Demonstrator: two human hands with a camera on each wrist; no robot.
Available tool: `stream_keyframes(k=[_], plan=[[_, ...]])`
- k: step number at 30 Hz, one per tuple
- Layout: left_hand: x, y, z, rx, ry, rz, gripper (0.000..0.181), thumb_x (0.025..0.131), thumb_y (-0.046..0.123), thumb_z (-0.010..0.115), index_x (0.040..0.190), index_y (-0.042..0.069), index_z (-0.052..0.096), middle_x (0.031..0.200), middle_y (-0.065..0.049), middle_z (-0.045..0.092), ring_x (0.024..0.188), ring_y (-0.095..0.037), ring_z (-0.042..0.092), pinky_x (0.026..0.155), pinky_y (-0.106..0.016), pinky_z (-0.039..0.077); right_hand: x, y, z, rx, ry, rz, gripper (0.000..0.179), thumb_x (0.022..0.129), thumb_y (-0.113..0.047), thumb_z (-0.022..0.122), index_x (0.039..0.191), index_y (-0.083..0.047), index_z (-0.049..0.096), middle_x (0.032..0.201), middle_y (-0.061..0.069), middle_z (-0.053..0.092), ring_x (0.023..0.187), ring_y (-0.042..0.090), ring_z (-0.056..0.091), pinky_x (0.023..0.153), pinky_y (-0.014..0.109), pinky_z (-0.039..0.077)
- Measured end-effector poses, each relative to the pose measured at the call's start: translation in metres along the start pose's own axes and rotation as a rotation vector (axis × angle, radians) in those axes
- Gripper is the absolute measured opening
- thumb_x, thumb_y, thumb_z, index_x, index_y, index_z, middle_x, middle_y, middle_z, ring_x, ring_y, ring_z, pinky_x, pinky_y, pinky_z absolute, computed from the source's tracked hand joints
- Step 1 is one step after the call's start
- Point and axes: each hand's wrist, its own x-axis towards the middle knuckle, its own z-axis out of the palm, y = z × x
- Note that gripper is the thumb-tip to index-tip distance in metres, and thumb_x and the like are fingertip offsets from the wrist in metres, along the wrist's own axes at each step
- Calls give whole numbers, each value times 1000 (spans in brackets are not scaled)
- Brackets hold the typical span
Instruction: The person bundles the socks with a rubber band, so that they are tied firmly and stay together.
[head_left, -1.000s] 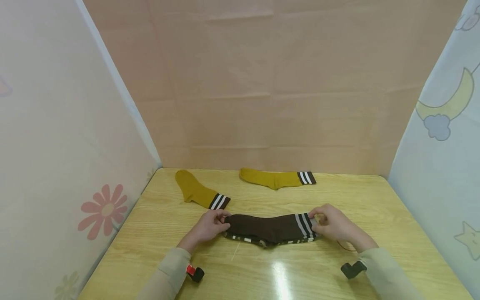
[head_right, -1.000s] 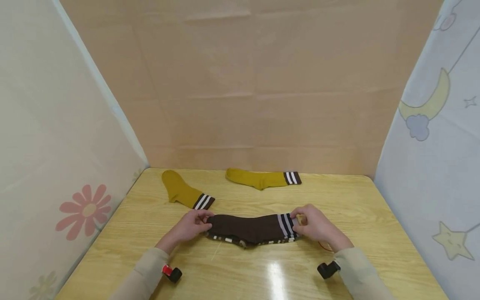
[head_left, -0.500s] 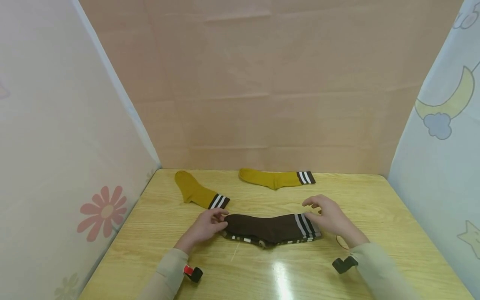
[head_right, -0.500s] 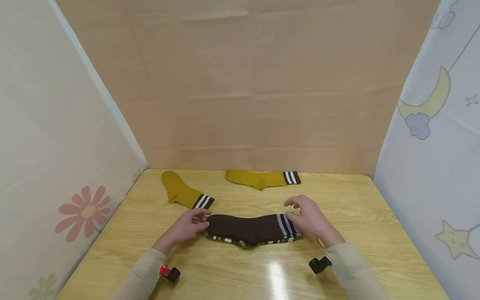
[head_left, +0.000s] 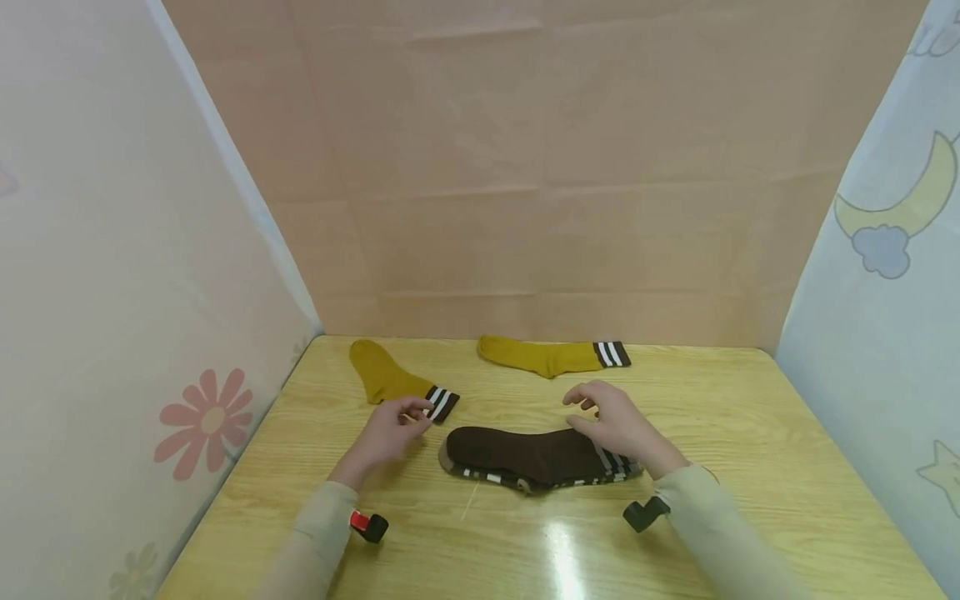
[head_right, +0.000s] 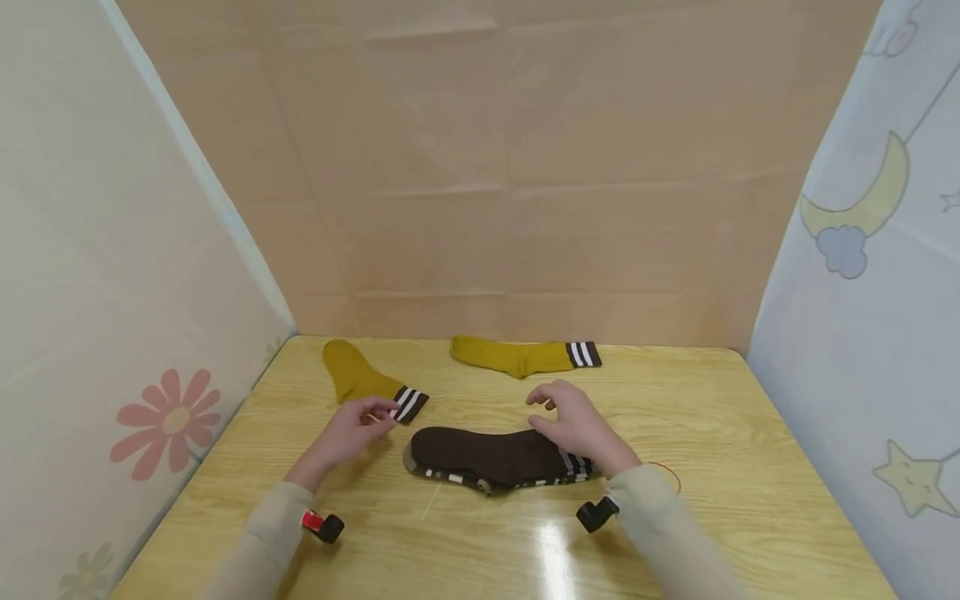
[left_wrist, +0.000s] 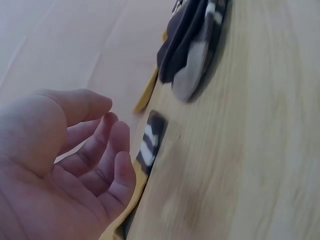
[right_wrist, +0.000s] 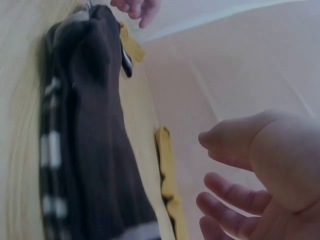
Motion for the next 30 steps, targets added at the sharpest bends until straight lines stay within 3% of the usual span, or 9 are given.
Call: stream_keyframes(k=[10,19,24,30], plan=[[20,-8,-29,83,73,-2,25,100,11,71,124,4,72,104,-9,69,81,-22,67,69,-30,56,28,-23,20,29,-68,-11,24,98,-16,72,121,-9,72,122,12,69,105,33,67,91,50,55],[51,-28,-60,240,182,-52,27,100,11,69,124,-2,71,108,-17,70,94,-29,66,77,-37,56,55,-41,47,33,-159,-83,28,97,-14,73,121,0,71,121,17,71,102,36,68,89,49,57],[63,-36,-69,270,250,-84,29,95,11,70,120,-3,72,104,-18,72,96,-33,67,86,-45,55,69,-52,58,26,-206,-94,29,96,-14,73,121,1,70,120,19,71,108,36,67,93,51,55],[67,-52,-73,305,300,-143,30,92,12,67,116,-4,72,107,-21,74,100,-36,69,89,-48,56,81,-64,66,28,-278,-92,28,96,-14,73,121,0,70,120,21,70,108,39,68,95,53,55]])
